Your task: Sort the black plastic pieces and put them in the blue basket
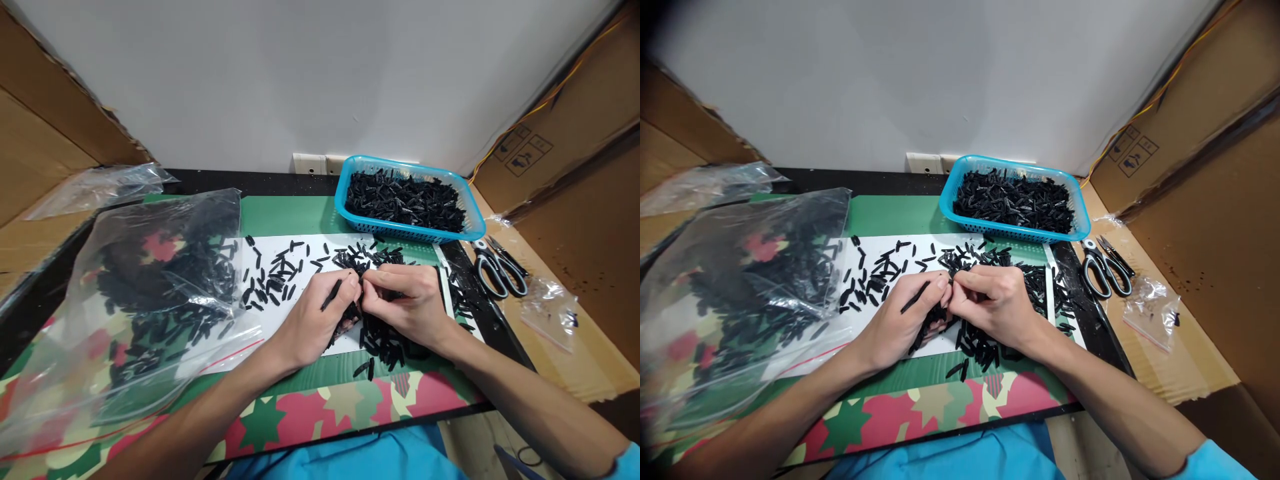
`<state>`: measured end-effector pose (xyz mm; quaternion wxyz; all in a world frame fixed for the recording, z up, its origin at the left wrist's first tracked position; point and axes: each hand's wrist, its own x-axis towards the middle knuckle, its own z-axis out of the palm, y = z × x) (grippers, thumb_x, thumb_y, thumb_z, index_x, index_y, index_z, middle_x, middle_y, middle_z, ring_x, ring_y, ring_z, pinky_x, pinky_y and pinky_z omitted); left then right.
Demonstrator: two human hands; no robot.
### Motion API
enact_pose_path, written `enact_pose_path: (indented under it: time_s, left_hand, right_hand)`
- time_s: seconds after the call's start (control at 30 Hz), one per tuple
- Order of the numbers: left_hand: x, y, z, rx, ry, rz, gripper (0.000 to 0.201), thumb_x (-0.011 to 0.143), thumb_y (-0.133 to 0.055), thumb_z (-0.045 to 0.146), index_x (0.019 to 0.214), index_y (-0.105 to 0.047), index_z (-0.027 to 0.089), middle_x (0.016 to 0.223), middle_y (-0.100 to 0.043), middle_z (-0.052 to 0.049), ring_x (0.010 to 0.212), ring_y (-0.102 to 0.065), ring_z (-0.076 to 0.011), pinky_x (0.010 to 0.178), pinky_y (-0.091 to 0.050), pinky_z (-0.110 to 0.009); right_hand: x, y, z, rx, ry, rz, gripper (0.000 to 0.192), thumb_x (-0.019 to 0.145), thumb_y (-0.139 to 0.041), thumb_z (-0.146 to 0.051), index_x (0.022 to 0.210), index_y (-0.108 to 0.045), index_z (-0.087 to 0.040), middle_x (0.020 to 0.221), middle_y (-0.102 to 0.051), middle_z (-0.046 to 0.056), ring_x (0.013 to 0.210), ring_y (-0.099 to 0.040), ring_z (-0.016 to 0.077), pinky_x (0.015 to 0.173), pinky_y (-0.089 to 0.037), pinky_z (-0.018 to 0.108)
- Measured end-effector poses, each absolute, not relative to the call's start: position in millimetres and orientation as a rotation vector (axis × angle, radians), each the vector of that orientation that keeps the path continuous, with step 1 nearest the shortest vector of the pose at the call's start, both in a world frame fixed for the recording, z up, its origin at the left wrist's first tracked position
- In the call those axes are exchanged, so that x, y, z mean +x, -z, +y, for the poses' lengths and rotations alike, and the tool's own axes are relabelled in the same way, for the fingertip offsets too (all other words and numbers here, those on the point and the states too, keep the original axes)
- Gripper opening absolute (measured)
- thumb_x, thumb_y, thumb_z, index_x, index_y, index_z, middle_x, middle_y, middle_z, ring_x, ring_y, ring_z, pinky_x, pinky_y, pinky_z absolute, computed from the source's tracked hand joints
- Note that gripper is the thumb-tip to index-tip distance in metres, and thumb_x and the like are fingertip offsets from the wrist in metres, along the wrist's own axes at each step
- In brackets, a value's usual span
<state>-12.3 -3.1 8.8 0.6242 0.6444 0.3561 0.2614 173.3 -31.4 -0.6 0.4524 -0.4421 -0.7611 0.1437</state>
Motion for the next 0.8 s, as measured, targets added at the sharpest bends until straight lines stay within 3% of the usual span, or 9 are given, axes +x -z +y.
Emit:
enact_pose_path:
  time_s: [0.17, 0.33, 0.57, 0.8]
  left_hand:
    - [-11.9, -8.3, -3.2, 1.497, -0.623, 0.822, 0.046, 0.105, -0.052, 0.052, 0.073, -0.049, 0.02, 0.064, -0.051, 0.004, 0.054, -0.045, -0.0097, 0.051, -0.037, -0.023]
    - [-14.0, -6.8, -4.8, 1.407, -0.654, 0.798, 0.045, 0.106, -0.052, 0.052, 0.075, -0.05, 0.02, 0.066, -0.055, 0.003, 0.053, -0.047, -0.009, 0.049, -0.036, -0.023]
    - [-14.0, -5.0, -6.1, 1.31, -0.703, 0.761, 0.044, 0.106, -0.05, 0.054, 0.077, -0.049, 0.021, 0.061, -0.054, 0.003, 0.05, -0.045, -0.0097, 0.048, -0.035, -0.024]
    - [-14.3, -5.9, -6.7, 1.293, -0.725, 0.746, 0.044, 0.107, -0.051, 0.051, 0.076, -0.05, 0.02, 0.061, -0.054, 0.004, 0.049, -0.044, -0.0082, 0.047, -0.034, -0.024]
  right_hand:
    - [172.0, 1.3, -30.1, -1.146, -0.495, -1.783, 0.035, 0.093, -0.063, -0.012, 0.06, -0.055, -0.018, 0.058, -0.042, -0.004, 0.054, -0.034, 0.0085, 0.052, -0.029, 0.026]
    - [180.0, -3.2, -22.8, -1.198, -0.435, -1.741, 0.036, 0.089, -0.063, -0.01, 0.055, -0.054, -0.017, 0.055, -0.04, -0.005, 0.052, -0.032, 0.0078, 0.051, -0.027, 0.026]
    - [184.7, -4.5, -20.2, -1.148, -0.583, -1.699, 0.017, 0.094, -0.066, -0.018, 0.08, -0.075, -0.016, 0.067, -0.072, 0.001, 0.055, -0.063, 0.0123, 0.053, -0.048, 0.023]
    - [186.3, -8.8, -21.2, -1.073, -0.555, -1.696, 0.01, 0.096, -0.069, -0.016, 0.091, -0.078, -0.017, 0.078, -0.076, 0.003, 0.063, -0.067, 0.0134, 0.06, -0.053, 0.026]
